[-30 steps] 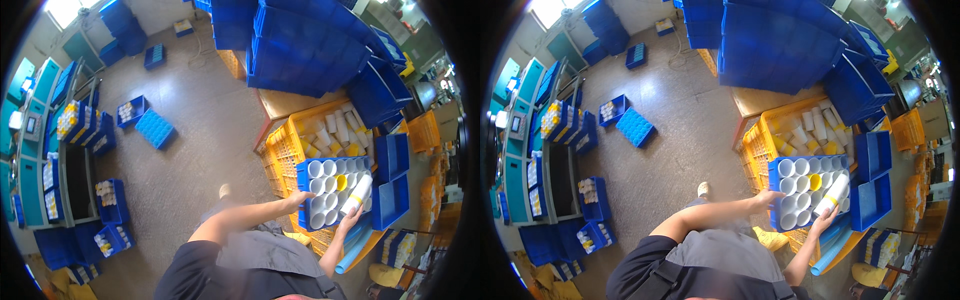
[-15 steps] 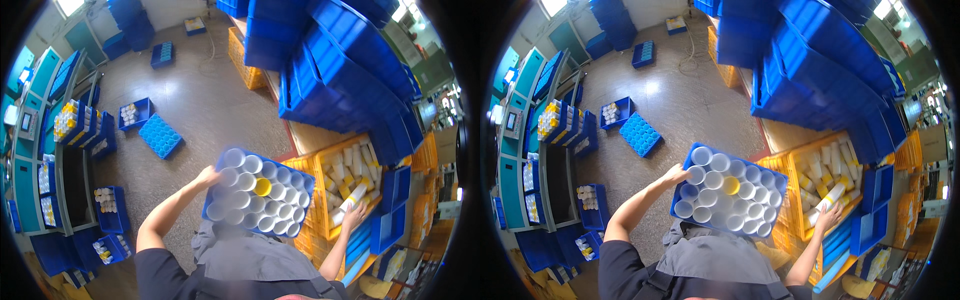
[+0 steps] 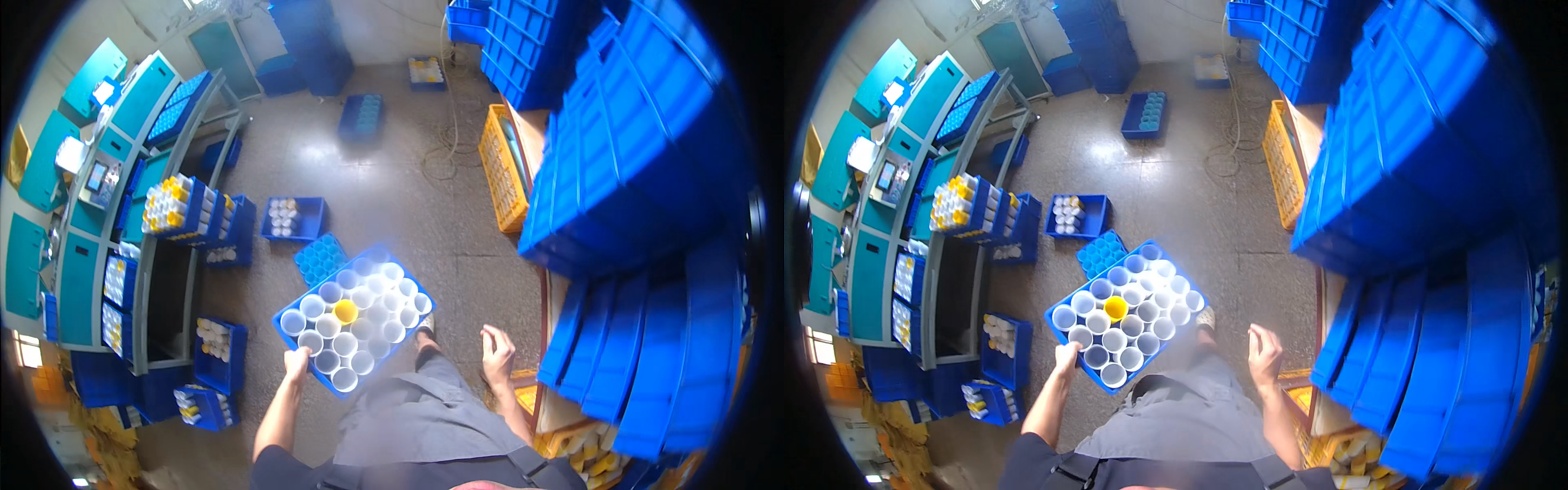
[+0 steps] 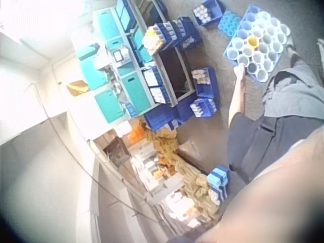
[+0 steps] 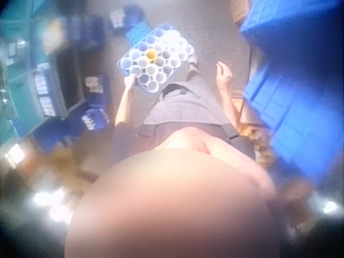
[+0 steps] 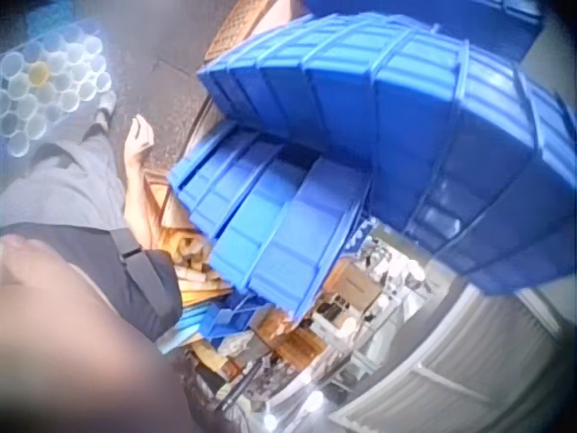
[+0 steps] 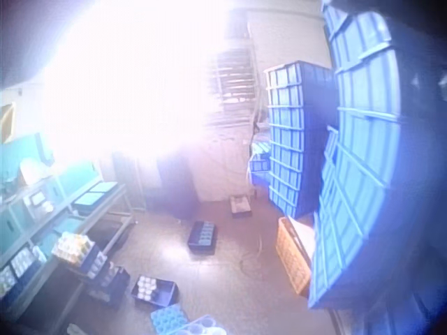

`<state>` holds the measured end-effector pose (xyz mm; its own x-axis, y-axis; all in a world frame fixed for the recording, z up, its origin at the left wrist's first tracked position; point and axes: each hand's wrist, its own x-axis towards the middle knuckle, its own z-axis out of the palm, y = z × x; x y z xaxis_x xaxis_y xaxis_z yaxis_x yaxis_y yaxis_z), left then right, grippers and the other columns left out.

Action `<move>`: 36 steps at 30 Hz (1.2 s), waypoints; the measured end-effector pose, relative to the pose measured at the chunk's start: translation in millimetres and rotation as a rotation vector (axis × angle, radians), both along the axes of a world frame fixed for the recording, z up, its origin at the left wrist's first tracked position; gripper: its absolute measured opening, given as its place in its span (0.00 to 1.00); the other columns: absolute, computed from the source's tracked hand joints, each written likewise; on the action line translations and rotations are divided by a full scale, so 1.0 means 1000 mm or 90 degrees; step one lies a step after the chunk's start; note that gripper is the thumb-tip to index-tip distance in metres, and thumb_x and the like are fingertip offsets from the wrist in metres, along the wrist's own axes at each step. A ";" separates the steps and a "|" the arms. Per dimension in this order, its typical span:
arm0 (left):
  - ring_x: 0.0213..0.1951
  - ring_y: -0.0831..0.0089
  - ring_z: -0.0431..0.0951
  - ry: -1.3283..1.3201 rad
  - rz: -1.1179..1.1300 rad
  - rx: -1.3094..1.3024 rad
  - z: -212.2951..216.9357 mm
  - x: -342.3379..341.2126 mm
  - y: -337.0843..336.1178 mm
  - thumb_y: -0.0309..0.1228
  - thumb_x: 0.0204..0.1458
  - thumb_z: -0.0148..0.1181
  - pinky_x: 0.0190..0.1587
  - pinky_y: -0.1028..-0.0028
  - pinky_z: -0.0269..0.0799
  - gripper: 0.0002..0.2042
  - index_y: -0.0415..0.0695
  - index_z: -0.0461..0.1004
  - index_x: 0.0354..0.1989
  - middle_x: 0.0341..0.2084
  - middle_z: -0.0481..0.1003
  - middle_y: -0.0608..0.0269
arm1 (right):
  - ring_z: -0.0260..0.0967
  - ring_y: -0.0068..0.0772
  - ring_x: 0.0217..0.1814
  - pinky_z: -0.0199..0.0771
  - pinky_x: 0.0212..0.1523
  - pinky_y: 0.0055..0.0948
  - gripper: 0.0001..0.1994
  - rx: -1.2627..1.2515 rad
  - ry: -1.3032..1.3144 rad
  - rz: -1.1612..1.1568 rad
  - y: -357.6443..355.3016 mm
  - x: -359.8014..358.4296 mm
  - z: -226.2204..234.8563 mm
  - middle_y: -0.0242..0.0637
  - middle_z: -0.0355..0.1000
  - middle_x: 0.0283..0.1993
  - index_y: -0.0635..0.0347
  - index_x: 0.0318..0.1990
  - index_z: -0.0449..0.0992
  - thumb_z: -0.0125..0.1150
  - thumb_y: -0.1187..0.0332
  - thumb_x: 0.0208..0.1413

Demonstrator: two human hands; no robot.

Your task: The person weighs a small white item, then places white and yellow cylindrical components into blue trays. They carry trays to a machine, load blue cylindrical parts into a green machine, and continue handling components in trays throughout the process.

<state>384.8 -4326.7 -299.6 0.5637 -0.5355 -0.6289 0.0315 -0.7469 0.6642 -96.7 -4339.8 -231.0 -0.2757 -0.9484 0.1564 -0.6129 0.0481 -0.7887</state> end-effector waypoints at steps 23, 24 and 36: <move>0.45 0.53 0.81 0.225 0.796 -0.163 -0.090 0.108 -0.545 0.26 0.44 0.65 0.45 0.48 0.76 0.23 0.31 0.74 0.51 0.44 0.78 0.45 | 0.74 0.30 0.49 0.76 0.51 0.30 0.15 -0.085 -0.027 0.092 -0.949 -0.024 0.019 0.39 0.76 0.49 0.63 0.56 0.74 0.56 0.64 0.68; 0.42 0.55 0.82 0.164 0.752 -0.131 -0.089 0.108 -0.584 0.26 0.42 0.66 0.44 0.54 0.78 0.21 0.27 0.76 0.46 0.41 0.79 0.45 | 0.74 0.28 0.48 0.78 0.45 0.28 0.16 -0.067 -0.023 0.070 -1.000 -0.050 0.017 0.37 0.76 0.51 0.61 0.58 0.73 0.56 0.63 0.69; 0.46 0.48 0.82 -0.195 0.361 0.274 -0.003 0.016 -0.941 0.38 0.40 0.63 0.49 0.59 0.76 0.19 0.32 0.82 0.33 0.38 0.81 0.37 | 0.79 0.46 0.37 0.80 0.38 0.42 0.24 -0.053 0.420 -0.408 -1.606 -0.295 0.019 0.44 0.80 0.36 0.58 0.53 0.79 0.63 0.47 0.60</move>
